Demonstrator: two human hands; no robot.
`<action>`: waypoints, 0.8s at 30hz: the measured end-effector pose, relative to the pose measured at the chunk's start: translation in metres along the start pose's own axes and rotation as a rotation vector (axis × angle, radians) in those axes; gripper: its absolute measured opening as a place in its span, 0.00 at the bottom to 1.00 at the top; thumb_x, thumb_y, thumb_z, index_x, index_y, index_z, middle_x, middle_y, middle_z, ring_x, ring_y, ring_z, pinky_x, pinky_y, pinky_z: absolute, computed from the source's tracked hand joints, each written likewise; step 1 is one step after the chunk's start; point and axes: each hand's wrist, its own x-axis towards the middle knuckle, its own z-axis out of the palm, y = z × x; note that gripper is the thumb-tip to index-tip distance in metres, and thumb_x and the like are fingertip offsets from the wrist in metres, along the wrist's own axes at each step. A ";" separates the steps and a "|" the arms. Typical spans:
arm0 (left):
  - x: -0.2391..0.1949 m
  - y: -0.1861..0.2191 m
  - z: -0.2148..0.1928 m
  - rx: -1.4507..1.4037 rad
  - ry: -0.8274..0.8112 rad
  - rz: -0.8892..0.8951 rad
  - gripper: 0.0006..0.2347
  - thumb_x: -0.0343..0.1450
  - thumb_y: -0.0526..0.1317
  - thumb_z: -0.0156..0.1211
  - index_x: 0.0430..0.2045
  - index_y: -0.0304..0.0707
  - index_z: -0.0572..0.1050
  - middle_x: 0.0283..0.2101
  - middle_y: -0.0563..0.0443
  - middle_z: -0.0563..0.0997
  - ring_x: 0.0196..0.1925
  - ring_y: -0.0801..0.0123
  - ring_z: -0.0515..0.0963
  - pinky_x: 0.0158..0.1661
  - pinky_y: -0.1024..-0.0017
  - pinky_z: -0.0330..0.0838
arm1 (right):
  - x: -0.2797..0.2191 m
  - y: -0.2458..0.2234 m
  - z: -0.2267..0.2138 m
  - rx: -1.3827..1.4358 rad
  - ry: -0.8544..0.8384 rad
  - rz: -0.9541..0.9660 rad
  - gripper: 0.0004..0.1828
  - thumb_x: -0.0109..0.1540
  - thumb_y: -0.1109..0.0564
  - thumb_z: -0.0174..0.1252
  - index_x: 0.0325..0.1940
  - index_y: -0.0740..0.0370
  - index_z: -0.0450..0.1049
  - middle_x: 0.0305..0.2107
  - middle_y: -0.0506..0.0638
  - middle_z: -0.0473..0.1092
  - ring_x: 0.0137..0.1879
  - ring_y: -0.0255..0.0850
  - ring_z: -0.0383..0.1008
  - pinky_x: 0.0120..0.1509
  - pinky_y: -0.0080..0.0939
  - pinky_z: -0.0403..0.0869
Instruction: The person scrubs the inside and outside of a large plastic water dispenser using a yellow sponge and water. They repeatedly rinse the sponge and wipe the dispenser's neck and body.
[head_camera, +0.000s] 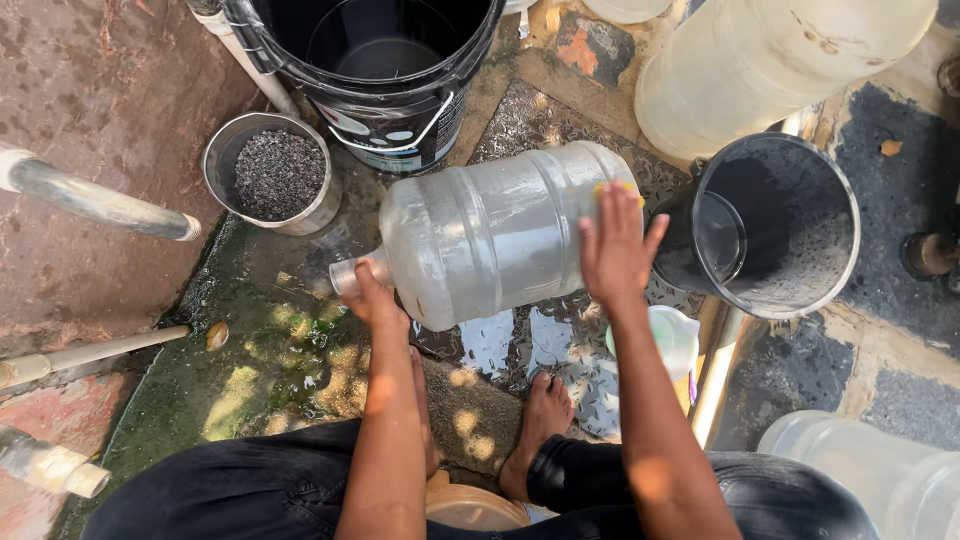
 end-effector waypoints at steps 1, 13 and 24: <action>-0.004 -0.001 -0.002 0.015 0.015 0.025 0.32 0.65 0.49 0.67 0.60 0.44 0.56 0.57 0.44 0.73 0.55 0.55 0.79 0.49 0.55 0.78 | 0.010 0.011 -0.004 -0.010 0.009 0.066 0.34 0.73 0.40 0.37 0.80 0.58 0.53 0.77 0.56 0.51 0.82 0.50 0.46 0.81 0.68 0.31; -0.019 -0.016 -0.033 0.278 0.084 0.369 0.21 0.69 0.49 0.58 0.50 0.31 0.71 0.46 0.38 0.82 0.44 0.54 0.82 0.44 0.58 0.76 | -0.046 -0.099 0.044 -0.150 -0.137 -0.440 0.40 0.67 0.31 0.40 0.77 0.56 0.58 0.73 0.57 0.54 0.79 0.50 0.49 0.77 0.72 0.35; -0.026 -0.012 -0.044 0.310 0.062 0.402 0.23 0.70 0.50 0.58 0.51 0.28 0.69 0.47 0.36 0.81 0.44 0.54 0.82 0.45 0.61 0.77 | -0.060 -0.152 0.055 0.274 -0.180 -0.456 0.44 0.65 0.30 0.52 0.73 0.63 0.61 0.71 0.59 0.58 0.79 0.55 0.53 0.82 0.62 0.43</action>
